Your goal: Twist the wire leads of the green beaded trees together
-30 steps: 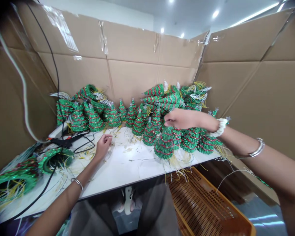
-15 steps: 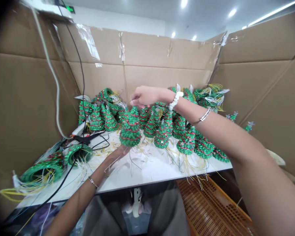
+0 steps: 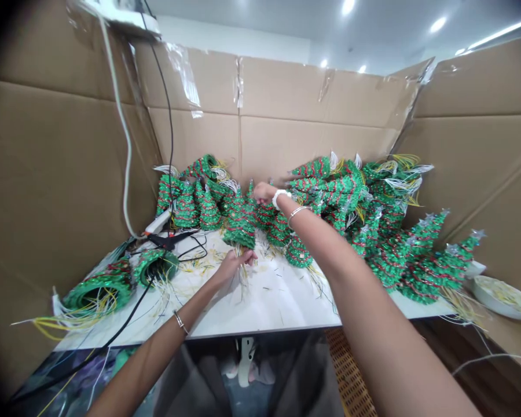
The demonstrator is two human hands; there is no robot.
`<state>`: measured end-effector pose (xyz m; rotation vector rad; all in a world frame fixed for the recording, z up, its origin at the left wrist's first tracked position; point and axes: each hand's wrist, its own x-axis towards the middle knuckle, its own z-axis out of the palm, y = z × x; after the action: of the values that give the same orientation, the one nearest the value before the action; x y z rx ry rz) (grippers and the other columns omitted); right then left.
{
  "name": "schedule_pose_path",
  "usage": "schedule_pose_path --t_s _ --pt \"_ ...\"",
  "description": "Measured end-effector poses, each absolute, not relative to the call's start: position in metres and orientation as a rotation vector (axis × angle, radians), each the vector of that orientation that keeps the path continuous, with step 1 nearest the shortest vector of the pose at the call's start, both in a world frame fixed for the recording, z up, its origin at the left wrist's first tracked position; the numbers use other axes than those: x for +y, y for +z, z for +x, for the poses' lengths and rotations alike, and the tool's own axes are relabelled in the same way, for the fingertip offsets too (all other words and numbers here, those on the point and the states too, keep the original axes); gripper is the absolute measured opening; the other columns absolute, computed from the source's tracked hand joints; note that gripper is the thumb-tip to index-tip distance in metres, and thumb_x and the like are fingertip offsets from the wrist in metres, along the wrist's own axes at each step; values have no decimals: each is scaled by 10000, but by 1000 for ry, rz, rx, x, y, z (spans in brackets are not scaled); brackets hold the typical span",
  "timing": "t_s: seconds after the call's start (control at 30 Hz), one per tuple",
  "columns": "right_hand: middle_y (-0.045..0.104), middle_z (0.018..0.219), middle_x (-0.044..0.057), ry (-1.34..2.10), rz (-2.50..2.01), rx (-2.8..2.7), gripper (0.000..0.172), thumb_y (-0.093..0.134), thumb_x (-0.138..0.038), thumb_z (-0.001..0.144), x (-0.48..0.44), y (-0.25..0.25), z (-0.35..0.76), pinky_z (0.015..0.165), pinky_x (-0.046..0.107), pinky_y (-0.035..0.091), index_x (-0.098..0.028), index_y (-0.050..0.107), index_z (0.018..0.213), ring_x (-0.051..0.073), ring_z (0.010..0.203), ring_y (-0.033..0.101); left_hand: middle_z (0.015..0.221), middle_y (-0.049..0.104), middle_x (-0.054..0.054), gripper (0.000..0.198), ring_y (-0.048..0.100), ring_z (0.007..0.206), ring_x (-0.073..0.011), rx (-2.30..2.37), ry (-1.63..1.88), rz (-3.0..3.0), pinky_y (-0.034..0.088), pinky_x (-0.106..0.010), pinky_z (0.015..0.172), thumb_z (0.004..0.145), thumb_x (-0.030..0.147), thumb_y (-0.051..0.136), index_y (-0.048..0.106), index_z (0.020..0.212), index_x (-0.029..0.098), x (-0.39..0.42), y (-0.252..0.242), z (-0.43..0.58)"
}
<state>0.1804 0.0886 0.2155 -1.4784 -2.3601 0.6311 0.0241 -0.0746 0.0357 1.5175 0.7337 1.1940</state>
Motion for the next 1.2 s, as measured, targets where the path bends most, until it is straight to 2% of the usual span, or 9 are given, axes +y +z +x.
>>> schedule_pose_path --t_s 0.1,0.17,0.3,0.4,0.63,0.8,0.9,1.1,1.2 --pt "514 434 4 652 -1753 -2117 333 617 -411 922 87 172 175 522 267 446 -123 636 756 132 453 493 711 663 -68 514 578 727 -190 821 1163 1560 417 -320 746 884 618 555 716 769 144 -70 29 23" --pt "601 537 40 623 -1798 -2008 296 562 -364 948 82 149 171 540 279 467 -86 661 968 164 494 556 697 673 -71 559 578 692 -183 867 1129 1554 416 -310 704 872 662 532 702 755 142 -65 25 23" --pt "713 987 131 516 -1730 -1894 389 494 -325 967 64 115 167 707 293 511 -118 561 1289 197 780 662 713 686 -83 619 608 693 -186 912 1129 1502 420 -284 634 831 734 517 675 762 140 -54 21 22" --pt "701 1031 88 430 -1490 -1812 374 538 -331 925 40 101 167 837 307 492 -177 590 1261 200 904 641 692 669 -82 641 616 678 -192 926 1107 1513 426 -277 587 808 765 512 655 739 144 -49 22 19" --pt "676 958 36 632 -1208 -1488 345 518 -391 879 -16 68 175 768 310 502 -210 610 1158 181 777 622 740 691 -85 627 631 734 -202 977 1034 1658 470 -299 686 840 736 488 669 752 142 -36 29 24" --pt "670 1121 98 785 -1121 -1334 428 464 -475 898 -27 37 181 721 307 545 -193 605 1188 215 913 641 722 673 -67 590 588 688 -188 1011 985 1780 453 -308 709 870 683 466 663 726 146 -13 27 34" --pt "670 1168 106 863 -1102 -1270 488 451 -509 900 -22 20 185 703 317 563 -191 600 1238 212 872 662 712 663 -56 550 586 693 -181 1043 946 1830 452 -303 726 889 632 460 660 720 148 1 18 36" --pt "694 1184 104 952 -1086 -1287 472 492 -506 892 -6 0 193 776 352 557 -197 642 1217 217 884 668 676 653 -60 403 620 684 -197 1233 905 1691 483 -313 704 901 448 442 644 725 147 13 4 48" --pt "699 1158 108 856 -1113 -1351 403 506 -448 898 -8 6 193 869 364 528 -186 670 1156 222 957 653 711 667 -85 398 640 730 -233 1524 785 1844 473 -331 709 905 458 463 640 714 157 6 10 51"
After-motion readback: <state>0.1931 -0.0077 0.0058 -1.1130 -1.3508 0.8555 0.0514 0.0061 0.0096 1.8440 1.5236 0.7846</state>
